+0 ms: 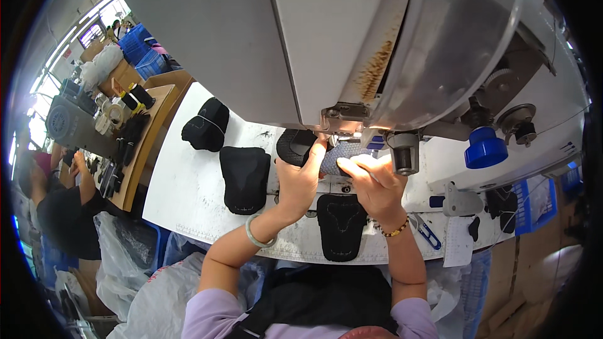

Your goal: The person operates a sewing machine to stitch black fabric pieces, likely shoe components. They guide the material under the needle, rotate it to sew along specific edges, and trim excess thread with scissors. The process is repeated for multiple items in a factory setting.

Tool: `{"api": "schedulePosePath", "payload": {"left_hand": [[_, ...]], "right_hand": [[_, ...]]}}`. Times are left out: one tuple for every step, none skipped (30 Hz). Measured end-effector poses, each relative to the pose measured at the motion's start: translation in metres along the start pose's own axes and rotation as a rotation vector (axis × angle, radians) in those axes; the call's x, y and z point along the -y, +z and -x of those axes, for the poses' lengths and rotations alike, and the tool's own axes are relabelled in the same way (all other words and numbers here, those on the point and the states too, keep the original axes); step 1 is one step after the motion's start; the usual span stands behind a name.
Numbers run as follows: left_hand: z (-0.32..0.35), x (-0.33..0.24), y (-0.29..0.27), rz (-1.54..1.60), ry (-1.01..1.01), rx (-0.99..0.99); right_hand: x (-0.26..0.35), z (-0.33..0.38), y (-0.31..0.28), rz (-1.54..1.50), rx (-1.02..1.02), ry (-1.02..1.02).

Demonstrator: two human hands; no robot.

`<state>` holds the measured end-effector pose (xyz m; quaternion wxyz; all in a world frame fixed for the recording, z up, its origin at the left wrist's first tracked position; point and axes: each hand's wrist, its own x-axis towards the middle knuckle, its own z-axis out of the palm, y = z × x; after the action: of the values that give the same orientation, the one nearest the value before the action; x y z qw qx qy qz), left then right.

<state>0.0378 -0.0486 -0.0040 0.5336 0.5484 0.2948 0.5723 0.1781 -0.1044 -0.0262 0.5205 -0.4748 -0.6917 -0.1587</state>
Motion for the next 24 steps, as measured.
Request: {"api": "schedulePosePath", "payload": {"left_hand": [[0.002, 0.000, 0.003, -0.001, -0.003, -0.032], [0.003, 0.000, 0.005, -0.002, -0.001, -0.056], [0.004, -0.001, 0.007, -0.014, -0.008, -0.077], [0.006, -0.003, 0.008, -0.025, -0.015, -0.098], [0.008, -0.004, 0.010, -0.035, -0.022, -0.118], [0.008, -0.002, 0.011, -0.021, -0.008, -0.141], [0.009, 0.001, 0.012, -0.005, 0.007, -0.164], [0.009, 0.003, 0.013, 0.010, 0.020, -0.187], [0.011, 0.003, 0.014, 0.023, 0.021, -0.194], [0.012, 0.004, 0.014, 0.037, 0.021, -0.202], [0.015, 0.005, 0.014, 0.050, 0.021, -0.210], [0.019, 0.011, 0.010, -0.057, 0.051, -0.188], [0.023, 0.020, 0.004, -0.166, 0.084, -0.172], [0.024, 0.024, -0.005, -0.113, 0.042, -0.128], [0.023, 0.025, -0.012, -0.059, -0.004, -0.084], [0.019, 0.017, -0.022, 0.154, -0.121, -0.009], [0.015, 0.011, -0.027, 0.367, -0.238, 0.067], [0.007, 0.004, -0.025, 0.509, -0.280, -0.004], [-0.003, -0.012, -0.025, 0.498, -0.336, 0.077], [-0.016, -0.009, -0.037, 0.448, -0.407, 0.166], [-0.025, -0.010, -0.044, 0.404, -0.479, 0.248], [-0.027, -0.008, -0.042, 0.273, -0.485, 0.203], [-0.028, -0.009, -0.038, 0.142, -0.489, 0.159], [-0.029, -0.006, -0.038, 0.215, -0.494, 0.176]], "right_hand": [[-0.005, 0.004, -0.001, 0.011, 0.001, 0.003], [-0.011, 0.010, 0.000, 0.024, 0.001, 0.005], [-0.016, 0.013, -0.001, 0.038, -0.001, 0.007], [-0.018, 0.013, -0.002, 0.023, 0.000, -0.008], [-0.019, 0.013, -0.003, 0.019, 0.004, 0.005], [-0.019, 0.012, -0.004, 0.016, 0.009, 0.015], [-0.018, 0.011, -0.005, 0.014, 0.014, 0.025], [-0.016, 0.007, -0.009, 0.084, 0.021, -0.013], [-0.011, 0.002, -0.014, 0.151, 0.029, -0.051], [-0.010, -0.001, -0.016, 0.218, 0.038, -0.090], [-0.013, 0.001, -0.014, 0.196, 0.042, -0.082], [-0.017, 0.003, -0.013, 0.180, 0.044, -0.073], [-0.020, 0.004, -0.012, 0.156, 0.046, -0.067], [-0.019, 0.005, -0.012, 0.153, 0.041, -0.062], [-0.018, 0.005, -0.013, 0.153, 0.035, -0.058], [-0.018, 0.004, -0.014, 0.152, 0.024, -0.056], [-0.019, 0.003, -0.012, 0.071, -0.027, 0.021], [-0.020, 0.004, -0.006, -0.010, -0.081, 0.098], [-0.019, 0.005, -0.002, -0.098, -0.131, 0.179], [-0.021, 0.001, -0.005, -0.062, -0.131, 0.131], [-0.021, -0.003, -0.005, -0.056, -0.135, 0.101], [-0.021, -0.006, -0.004, -0.050, -0.141, 0.070], [-0.020, -0.008, -0.003, -0.044, -0.147, 0.040], [-0.017, -0.010, -0.005, -0.060, -0.125, 0.069]]}}
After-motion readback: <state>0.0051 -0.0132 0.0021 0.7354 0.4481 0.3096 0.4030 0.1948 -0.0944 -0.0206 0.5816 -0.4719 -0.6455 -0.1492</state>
